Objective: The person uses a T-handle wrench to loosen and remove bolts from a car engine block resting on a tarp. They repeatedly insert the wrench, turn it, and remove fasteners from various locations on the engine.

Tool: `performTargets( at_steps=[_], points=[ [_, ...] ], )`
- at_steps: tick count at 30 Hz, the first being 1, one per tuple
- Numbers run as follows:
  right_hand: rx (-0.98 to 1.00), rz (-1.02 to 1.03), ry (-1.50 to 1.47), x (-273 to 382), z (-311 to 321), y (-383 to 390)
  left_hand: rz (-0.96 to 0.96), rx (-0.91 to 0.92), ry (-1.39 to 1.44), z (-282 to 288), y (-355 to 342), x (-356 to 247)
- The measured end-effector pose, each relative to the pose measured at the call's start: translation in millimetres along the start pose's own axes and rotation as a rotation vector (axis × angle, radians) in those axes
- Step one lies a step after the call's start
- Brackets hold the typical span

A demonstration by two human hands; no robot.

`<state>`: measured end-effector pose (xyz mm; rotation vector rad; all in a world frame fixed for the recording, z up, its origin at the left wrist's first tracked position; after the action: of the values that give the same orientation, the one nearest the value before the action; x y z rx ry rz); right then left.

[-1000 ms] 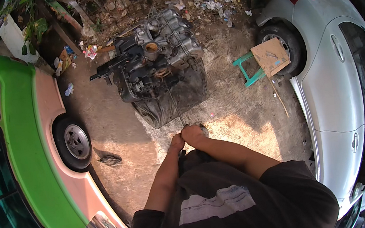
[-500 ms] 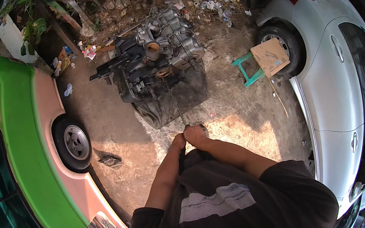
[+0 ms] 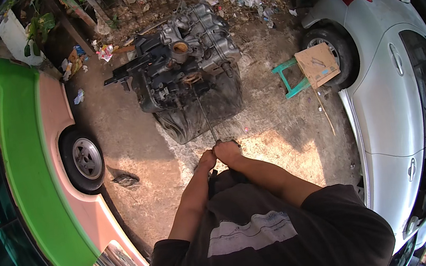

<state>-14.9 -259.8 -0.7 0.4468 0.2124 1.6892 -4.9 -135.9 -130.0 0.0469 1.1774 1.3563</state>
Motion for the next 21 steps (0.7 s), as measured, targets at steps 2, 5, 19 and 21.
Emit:
performTargets(
  at_steps=[2, 5, 19, 21],
  points=[
    [0.002, -0.022, -0.044, -2, 4, 1, 0.005, 0.032, -0.085, 7, 8, -9],
    [-0.009, -0.003, -0.059, -5, 7, 3, 0.092, -0.011, -0.135, 18, 22, -26],
    [-0.022, 0.016, -0.099, -10, 5, 4, 0.068, -0.070, -0.064, 25, 39, -36],
    [-0.009, 0.013, -0.125, -10, 5, 5, 0.077, -0.090, -0.040, 23, 41, -34]
  ],
)
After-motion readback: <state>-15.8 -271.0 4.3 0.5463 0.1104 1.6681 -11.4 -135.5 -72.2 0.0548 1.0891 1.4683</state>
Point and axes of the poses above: each hand's wrist, its own y-axis away from the middle knuckle, its own z-axis out of the back of the hand, x = y × z, the point moved 1 cm from there along -y, towards the middle knuckle, and after that the axes turned 5 degrees about -x, right-handed, at the moved point
